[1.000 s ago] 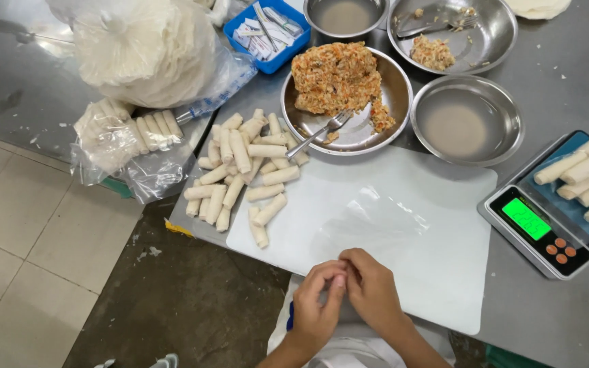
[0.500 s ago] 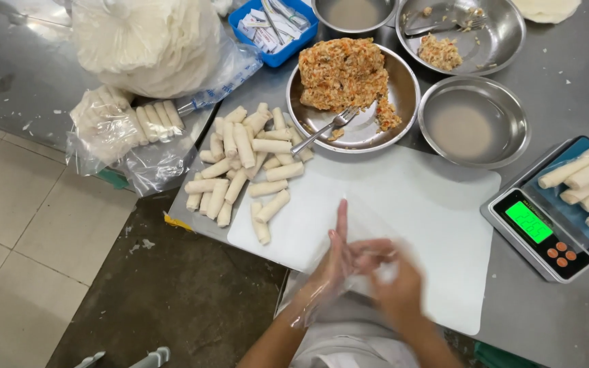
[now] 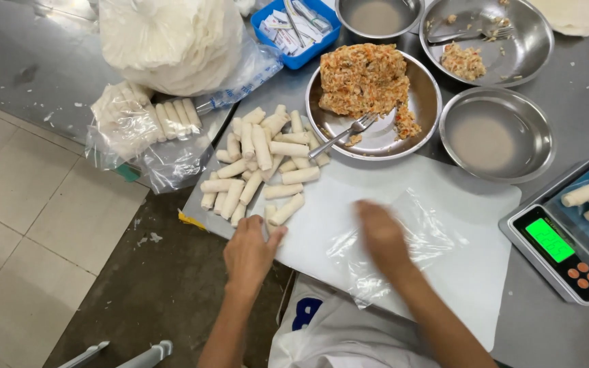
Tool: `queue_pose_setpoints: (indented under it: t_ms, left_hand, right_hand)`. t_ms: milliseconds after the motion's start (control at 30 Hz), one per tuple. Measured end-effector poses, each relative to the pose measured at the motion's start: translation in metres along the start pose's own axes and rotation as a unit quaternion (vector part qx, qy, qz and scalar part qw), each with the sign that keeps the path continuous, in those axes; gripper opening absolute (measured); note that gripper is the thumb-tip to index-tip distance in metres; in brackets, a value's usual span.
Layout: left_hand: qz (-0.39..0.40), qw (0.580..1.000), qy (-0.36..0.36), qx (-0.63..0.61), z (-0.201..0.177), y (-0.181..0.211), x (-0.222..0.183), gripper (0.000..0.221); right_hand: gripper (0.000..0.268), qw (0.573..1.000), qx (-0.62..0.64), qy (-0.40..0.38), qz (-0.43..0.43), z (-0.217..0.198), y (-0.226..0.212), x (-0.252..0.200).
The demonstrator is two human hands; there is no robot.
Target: The person places several spring rolls into a plastic bag, then moves to a separate station where they peel a layer of dough from a large stack on a scale.
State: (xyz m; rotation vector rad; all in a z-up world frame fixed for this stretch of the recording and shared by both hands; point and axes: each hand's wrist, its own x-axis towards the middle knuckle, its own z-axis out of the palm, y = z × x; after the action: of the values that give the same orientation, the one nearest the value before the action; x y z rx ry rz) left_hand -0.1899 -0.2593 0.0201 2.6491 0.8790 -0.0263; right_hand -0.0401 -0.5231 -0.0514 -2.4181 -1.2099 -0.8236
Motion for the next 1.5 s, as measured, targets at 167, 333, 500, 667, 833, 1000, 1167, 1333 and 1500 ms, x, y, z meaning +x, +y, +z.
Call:
queue_pose_setpoints:
  t_ms: [167,333,500,667,833,1000,1167,1333,1500]
  left_hand:
    - [-0.046,0.981,-0.028,-0.185,-0.01,0.011,0.006,0.035]
    - [-0.05,0.877,-0.06,-0.473,-0.023,0.006,-0.005,0.059]
    - [-0.159,0.653,-0.073,-0.737,-0.026,0.048,-0.016,0.067]
    - [-0.057,0.728,-0.161,-0.664,-0.055,0.102,-0.045,0.04]
    - [0.043,0.788,-0.246,-0.562,-0.09,0.137,-0.067,0.052]
    - [0.095,0.805,-0.221,-0.543,-0.083,0.142,-0.071,0.05]
    - [0.164,0.857,-0.191,-0.449,-0.057,0.145,-0.085,0.062]
    - [0.36,0.866,0.03,-0.347,-0.014,0.138,-0.097,0.07]
    - [0.32,0.912,-0.032,-0.255,-0.032,0.116,-0.036,0.043]
  right_hand:
    - [0.033,0.974,0.172,-0.059,-0.137,0.028,-0.087,0.093]
    - [0.03,0.895,0.432,-0.087,0.066,0.006,-0.082,0.093]
    - [0.052,0.24,0.845,-0.075,0.471,-0.046,-0.067,0.065]
    - [0.048,0.258,0.842,-0.001,0.474,-0.089,-0.067,0.052]
    - [0.063,0.289,0.873,0.024,0.393,-0.14,-0.069,0.056]
    - [0.059,0.279,0.881,0.059,0.378,-0.145,-0.068,0.041]
    - [0.059,0.289,0.839,0.071,0.456,-0.154,-0.078,0.043]
    - [0.071,0.246,0.832,0.053,0.494,-0.143,-0.069,0.024]
    - [0.054,0.288,0.752,0.03,0.592,-0.118,-0.043,0.011]
